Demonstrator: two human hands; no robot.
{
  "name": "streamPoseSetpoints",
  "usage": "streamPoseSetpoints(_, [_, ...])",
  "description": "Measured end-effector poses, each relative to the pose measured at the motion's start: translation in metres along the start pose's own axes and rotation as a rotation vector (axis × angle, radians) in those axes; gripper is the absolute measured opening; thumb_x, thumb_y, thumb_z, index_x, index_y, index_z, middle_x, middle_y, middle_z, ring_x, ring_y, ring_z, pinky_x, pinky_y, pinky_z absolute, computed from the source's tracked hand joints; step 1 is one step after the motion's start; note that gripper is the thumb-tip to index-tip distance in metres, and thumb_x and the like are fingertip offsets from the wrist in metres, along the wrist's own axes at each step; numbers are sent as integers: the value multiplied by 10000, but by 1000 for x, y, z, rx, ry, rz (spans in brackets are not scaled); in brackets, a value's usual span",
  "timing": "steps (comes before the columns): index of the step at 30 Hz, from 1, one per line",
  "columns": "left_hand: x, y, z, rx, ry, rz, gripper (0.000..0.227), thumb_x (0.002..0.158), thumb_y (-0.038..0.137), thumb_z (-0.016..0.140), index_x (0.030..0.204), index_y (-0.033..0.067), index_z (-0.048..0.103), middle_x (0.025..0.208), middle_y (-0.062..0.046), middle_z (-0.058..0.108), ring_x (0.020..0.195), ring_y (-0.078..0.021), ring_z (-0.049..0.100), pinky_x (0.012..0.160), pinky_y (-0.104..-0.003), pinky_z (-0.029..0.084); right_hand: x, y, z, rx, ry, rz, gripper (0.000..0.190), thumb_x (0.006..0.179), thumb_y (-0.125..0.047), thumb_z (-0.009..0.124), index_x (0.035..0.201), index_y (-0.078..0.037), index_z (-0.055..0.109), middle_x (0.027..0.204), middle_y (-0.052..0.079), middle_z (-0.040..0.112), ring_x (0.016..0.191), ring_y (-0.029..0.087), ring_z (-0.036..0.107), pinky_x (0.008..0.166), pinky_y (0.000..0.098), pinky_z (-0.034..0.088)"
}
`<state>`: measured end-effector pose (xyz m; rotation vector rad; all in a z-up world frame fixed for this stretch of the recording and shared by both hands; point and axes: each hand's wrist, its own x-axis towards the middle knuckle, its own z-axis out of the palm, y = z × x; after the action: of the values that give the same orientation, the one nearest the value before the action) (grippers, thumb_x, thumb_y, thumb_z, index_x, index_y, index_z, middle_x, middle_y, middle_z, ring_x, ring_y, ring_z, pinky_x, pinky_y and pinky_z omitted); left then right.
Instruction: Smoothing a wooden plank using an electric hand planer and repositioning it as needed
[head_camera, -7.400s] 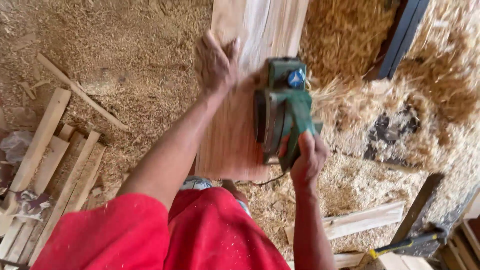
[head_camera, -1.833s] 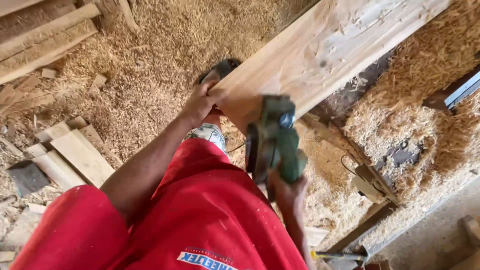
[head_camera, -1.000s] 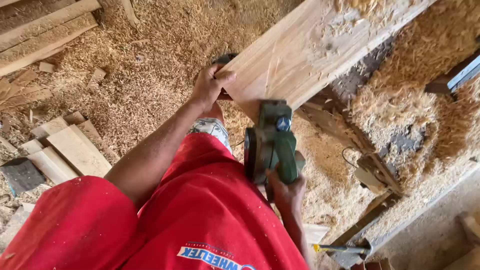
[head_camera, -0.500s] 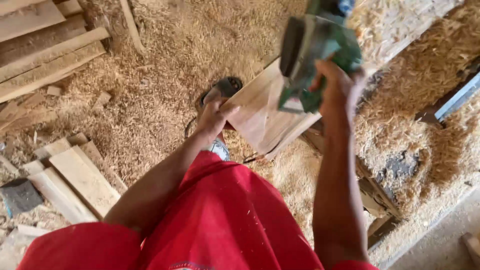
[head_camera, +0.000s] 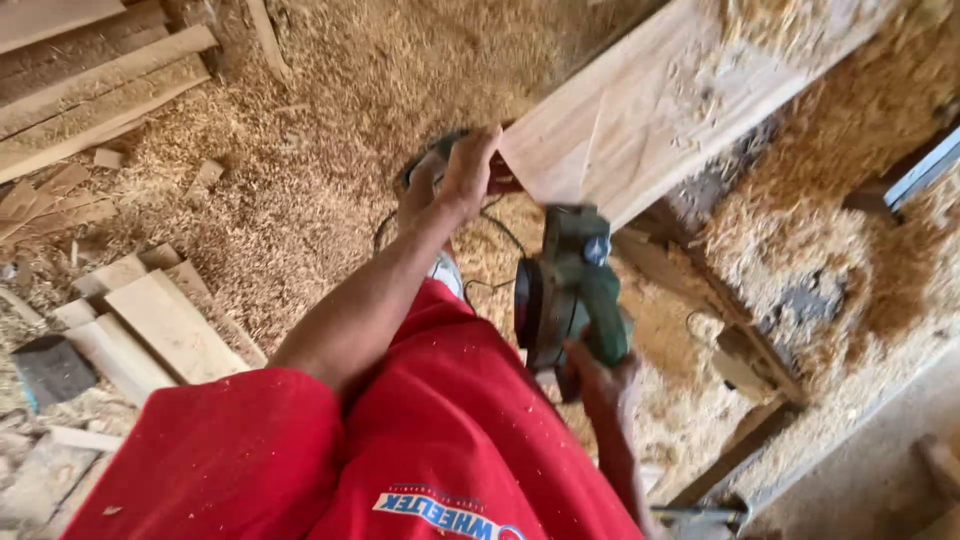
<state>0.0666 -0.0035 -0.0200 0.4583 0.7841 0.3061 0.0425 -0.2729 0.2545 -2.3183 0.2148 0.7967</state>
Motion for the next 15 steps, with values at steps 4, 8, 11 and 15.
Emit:
streamPoseSetpoints(4, [-6, 8, 11, 62, 16, 58, 459, 996, 401, 673, 1300, 58, 658, 1067, -330, 674, 928, -485, 745, 781, -614, 659, 29, -55, 10, 56, -11, -214, 232, 728, -236, 850, 813, -63, 720, 569, 160, 659, 572, 212, 710, 631, 315, 515])
streamPoseSetpoints(8, [-68, 72, 62, -16, 13, 1, 414, 1010, 355, 622, 1304, 67, 666, 985, -240, 751, 874, -415, 780, 794, -615, 650, 86, -135, 35, 102, 10, -447, 144, 729, -119, 781, 662, -88, 657, 445, 93, 557, 403, 194, 606, 560, 262, 474])
streamPoseSetpoints(11, [-61, 59, 50, 75, 22, 31, 410, 1045, 355, 579, 1329, 71, 656, 992, -269, 756, 856, -393, 786, 754, -548, 673, 127, -186, 50, 146, 40, -479, 123, 713, -160, 750, 666, -91, 659, 419, 63, 526, 370, 194, 553, 531, 285, 429])
streamPoseSetpoints(15, [-73, 80, 68, 245, 30, -35, 322, 1009, 309, 521, 1109, 10, 589, 1002, -239, 696, 995, -438, 758, 893, -565, 697, 164, -203, 38, 358, -124, -467, 146, 650, -53, 678, 630, -130, 555, 456, -14, 456, 326, 121, 409, 359, 305, 368])
